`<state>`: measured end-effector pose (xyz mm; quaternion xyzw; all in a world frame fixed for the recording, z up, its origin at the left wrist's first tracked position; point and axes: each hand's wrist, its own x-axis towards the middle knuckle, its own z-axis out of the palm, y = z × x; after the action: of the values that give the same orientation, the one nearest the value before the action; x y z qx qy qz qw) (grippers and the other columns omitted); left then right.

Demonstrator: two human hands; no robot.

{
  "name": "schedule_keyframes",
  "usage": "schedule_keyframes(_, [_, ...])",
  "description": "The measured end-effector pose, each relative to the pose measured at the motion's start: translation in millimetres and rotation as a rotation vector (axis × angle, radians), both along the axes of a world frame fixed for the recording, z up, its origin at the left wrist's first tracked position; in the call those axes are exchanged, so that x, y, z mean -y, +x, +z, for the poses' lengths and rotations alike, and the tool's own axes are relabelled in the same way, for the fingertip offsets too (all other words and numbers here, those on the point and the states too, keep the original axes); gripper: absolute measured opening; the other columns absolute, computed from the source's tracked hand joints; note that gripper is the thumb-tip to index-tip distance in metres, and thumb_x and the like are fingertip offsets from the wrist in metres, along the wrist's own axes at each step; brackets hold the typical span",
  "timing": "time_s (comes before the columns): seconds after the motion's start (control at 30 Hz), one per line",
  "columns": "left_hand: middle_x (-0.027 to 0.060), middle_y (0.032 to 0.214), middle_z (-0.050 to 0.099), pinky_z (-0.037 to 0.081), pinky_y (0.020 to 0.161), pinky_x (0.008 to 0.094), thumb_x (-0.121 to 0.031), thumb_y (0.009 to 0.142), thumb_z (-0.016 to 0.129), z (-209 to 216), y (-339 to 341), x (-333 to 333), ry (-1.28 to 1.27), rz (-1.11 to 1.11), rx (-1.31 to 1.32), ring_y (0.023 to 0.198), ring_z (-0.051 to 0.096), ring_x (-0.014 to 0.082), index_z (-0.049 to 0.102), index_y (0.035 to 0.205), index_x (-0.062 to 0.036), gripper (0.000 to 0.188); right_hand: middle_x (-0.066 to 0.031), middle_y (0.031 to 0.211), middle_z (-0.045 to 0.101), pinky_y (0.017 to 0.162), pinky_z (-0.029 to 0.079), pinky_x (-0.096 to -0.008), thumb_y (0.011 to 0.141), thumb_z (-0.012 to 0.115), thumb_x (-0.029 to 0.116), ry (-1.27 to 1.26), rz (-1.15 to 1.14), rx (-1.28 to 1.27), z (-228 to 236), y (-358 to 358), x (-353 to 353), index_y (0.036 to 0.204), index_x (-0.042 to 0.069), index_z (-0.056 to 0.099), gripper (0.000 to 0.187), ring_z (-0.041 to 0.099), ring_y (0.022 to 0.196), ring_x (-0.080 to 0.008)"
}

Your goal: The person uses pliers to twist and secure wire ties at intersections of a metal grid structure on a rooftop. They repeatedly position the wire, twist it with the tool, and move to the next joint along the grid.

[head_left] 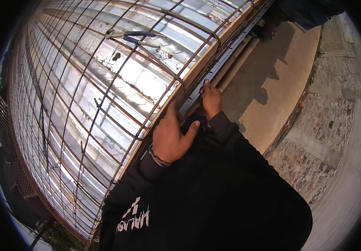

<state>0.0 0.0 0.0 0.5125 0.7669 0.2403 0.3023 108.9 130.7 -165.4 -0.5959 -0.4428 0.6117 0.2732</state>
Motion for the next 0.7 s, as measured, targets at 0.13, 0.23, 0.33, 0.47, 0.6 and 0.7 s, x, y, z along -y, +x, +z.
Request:
schedule_keyframes(0.13, [0.0136,0.081,0.065,0.051,0.064,0.0429,-0.038,0.084,0.069,7,-1,-5,-0.02,0.048,0.029,0.069,0.066,0.0346,0.036,0.136,0.0099,0.078,0.0004,0.071,0.047,0.052,0.034,-0.0276,0.102,0.038,0.05,-0.191,-0.228,-0.123,20,-3,-6,0.083,0.005,0.055,0.052,0.042,0.059,-0.0115])
schedule_keyframes(0.23, [0.0136,0.075,0.066,0.051,0.062,0.0421,-0.038,0.084,0.069,1,-7,-9,-0.046,0.064,0.012,0.068,0.066,0.0344,0.041,0.131,0.0102,0.073,-0.0018,0.07,0.046,0.053,0.034,-0.0292,0.103,0.037,0.048,-0.308,-0.201,-0.047,25,-13,-6,0.082,0.004,0.055,0.052,0.041,0.059,-0.013])
schedule_keyframes(0.33, [0.0138,0.071,0.066,0.051,0.06,0.0418,-0.042,0.085,0.067,-5,-7,-9,-0.081,0.036,-0.047,0.068,0.067,0.0342,0.044,0.125,0.0112,0.071,-0.0068,0.072,0.052,0.055,0.038,-0.0322,0.102,0.037,0.046,-0.346,-0.147,-0.009,19,-28,-1,0.087,0.001,0.059,0.052,0.048,0.062,-0.0176])
schedule_keyframes(0.47, [0.014,0.068,0.066,0.052,0.061,0.0434,-0.047,0.084,0.065,-7,-7,-11,-0.152,0.003,-0.037,0.068,0.067,0.0353,0.046,0.118,0.0131,0.072,-0.0214,0.096,0.065,0.071,0.047,-0.0427,0.103,0.037,0.039,0.022,-0.055,0.123,-9,-43,19,0.105,-0.006,0.063,0.052,0.063,0.083,-0.0343])
schedule_keyframes(0.6, [0.0226,0.074,0.067,0.053,0.067,0.0469,-0.047,0.085,0.061,-7,-13,-10,-0.156,0.018,0.047,0.072,0.067,0.0399,0.046,0.12,0.0122,0.071,-0.0157,0.081,0.059,0.064,0.044,-0.0376,0.104,0.037,0.036,0.246,-0.001,0.007,1,-36,43,0.099,-0.003,0.059,0.044,0.052,0.07,-0.0249])
schedule_keyframes(0.7, [0.0153,0.069,0.066,0.052,0.063,0.043,-0.047,0.085,0.064,-11,-16,-8,-0.106,0.02,0.05,0.069,0.067,0.0348,0.05,0.11,0.011,0.064,-0.0083,0.072,0.053,0.058,0.039,-0.0322,0.104,0.039,0.031,0.285,0.085,-0.16,8,-26,48,0.093,0.0,0.054,0.036,0.04,0.065,-0.0166])
